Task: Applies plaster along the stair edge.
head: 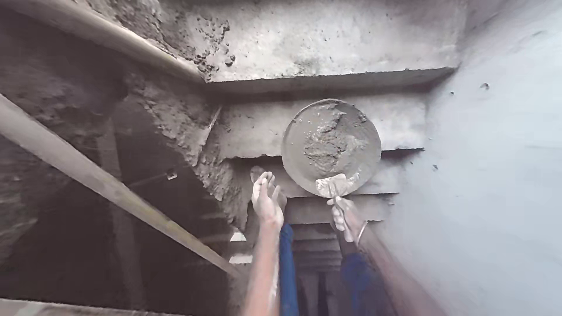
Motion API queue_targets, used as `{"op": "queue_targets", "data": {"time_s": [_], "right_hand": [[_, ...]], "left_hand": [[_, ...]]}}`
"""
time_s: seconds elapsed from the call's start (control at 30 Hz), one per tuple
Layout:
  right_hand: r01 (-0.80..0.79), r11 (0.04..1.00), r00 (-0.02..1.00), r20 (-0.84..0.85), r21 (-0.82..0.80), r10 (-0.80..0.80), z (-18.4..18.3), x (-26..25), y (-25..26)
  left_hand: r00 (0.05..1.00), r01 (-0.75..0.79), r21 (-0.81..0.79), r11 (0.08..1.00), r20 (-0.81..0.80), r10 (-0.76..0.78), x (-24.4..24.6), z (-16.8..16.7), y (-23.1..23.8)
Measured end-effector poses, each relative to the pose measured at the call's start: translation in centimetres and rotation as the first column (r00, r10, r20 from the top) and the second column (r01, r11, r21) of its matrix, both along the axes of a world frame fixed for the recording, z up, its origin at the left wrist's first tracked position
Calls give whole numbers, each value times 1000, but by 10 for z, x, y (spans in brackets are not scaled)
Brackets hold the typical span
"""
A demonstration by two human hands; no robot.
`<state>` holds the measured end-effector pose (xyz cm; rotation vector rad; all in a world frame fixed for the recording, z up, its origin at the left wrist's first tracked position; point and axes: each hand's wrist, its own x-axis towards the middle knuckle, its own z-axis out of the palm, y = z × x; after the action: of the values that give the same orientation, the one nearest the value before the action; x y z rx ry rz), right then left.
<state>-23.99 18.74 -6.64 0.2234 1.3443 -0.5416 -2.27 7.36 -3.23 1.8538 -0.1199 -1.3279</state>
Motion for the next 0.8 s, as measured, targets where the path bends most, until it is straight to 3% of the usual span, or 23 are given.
{"op": "queue_targets", "data": {"time_s": [0.13,0.27,0.33,0.43,0.53,0.6,0.7,0.73,0.77,0.8], "right_hand": [[-117,961,993,-31,-250,113,-17,-21,33],[-37,921,999,-45,-388,22,-10,-6,-25],[75,844,997,23,-532,-75,2,16,-70],[204,654,977,113,-728,-178,44,35,-117],[196,479,960,68,-855,-272,95,64,-139],[159,431,932,-9,-888,-363,112,103,-152],[-33,580,783,-381,-814,-491,100,196,-175],[-99,672,750,-499,-734,-434,87,230,-183],[-205,773,759,-596,-601,-262,78,259,-187],[-350,806,791,-611,-478,-19,78,277,-192]], "left_hand": [[1000,15,10,1000,15,-15,-3,-1,3],[999,-18,-21,1000,27,18,-8,1,6],[995,-81,-31,996,47,83,0,1,5],[979,-194,-23,981,61,195,14,-3,1],[955,-283,-34,958,87,285,32,-1,-2],[929,-352,-44,935,105,355,51,-2,-5],[873,-468,-36,883,133,468,80,-4,-2],[858,-493,-39,869,143,493,88,-2,-3],[850,-502,-42,864,160,502,92,2,-3],[844,-506,-45,861,179,506,94,8,-3]]}}
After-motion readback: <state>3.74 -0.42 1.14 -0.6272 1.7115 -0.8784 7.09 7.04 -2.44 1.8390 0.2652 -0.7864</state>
